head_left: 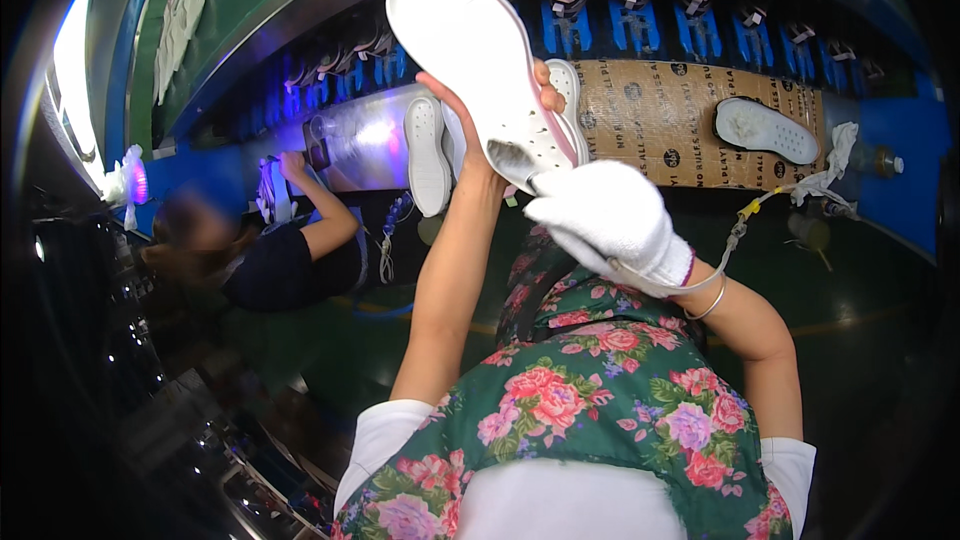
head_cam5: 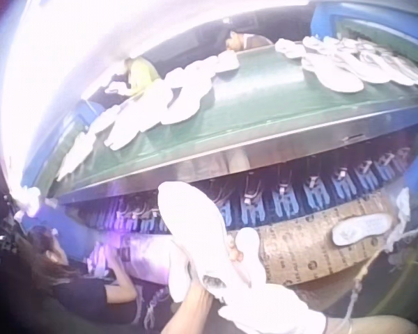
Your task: The person applies adhesive to the inner surface of white shoe outsoles using a brush, handling them one at a time and placing them on a conveyor system.
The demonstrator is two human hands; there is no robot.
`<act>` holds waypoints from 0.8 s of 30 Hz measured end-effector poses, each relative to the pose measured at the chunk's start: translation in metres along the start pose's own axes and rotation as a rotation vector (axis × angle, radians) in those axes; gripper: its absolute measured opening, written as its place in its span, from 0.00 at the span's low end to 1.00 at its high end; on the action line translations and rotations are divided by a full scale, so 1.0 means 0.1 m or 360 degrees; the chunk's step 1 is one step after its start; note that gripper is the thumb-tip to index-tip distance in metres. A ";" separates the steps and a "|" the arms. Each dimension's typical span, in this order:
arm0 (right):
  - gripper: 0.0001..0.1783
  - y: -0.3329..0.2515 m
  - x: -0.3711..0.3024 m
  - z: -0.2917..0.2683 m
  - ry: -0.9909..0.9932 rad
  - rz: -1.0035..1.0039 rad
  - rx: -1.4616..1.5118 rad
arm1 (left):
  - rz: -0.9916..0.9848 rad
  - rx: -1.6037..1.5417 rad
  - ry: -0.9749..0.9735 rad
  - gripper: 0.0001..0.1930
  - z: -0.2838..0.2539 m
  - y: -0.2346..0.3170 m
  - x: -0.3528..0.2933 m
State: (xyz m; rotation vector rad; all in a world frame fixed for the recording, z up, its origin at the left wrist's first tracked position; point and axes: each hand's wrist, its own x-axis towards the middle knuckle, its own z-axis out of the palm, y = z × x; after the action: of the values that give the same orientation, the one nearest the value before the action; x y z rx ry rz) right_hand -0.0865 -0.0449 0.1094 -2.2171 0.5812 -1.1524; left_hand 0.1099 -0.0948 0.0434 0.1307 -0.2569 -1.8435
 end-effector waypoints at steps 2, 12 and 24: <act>0.14 0.01 -0.02 0.00 -0.0008 0.0088 0.0221 | -0.0065 -0.0034 0.0034 0.63 -0.01 0.04 0.03; 0.19 0.02 0.00 0.02 -0.0230 0.0069 0.0123 | -0.0501 0.0366 0.0029 0.58 -0.14 0.23 0.15; 0.17 0.03 0.06 0.13 -0.0327 -0.0147 -0.0008 | -0.1078 0.1205 0.0228 0.44 -0.05 0.36 0.31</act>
State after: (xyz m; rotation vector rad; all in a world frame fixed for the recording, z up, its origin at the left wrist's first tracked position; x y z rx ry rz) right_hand -0.0733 -0.0470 0.1049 -2.3519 0.4004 -0.9521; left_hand 0.1357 -0.1343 0.0489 0.9670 -0.8854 -2.2901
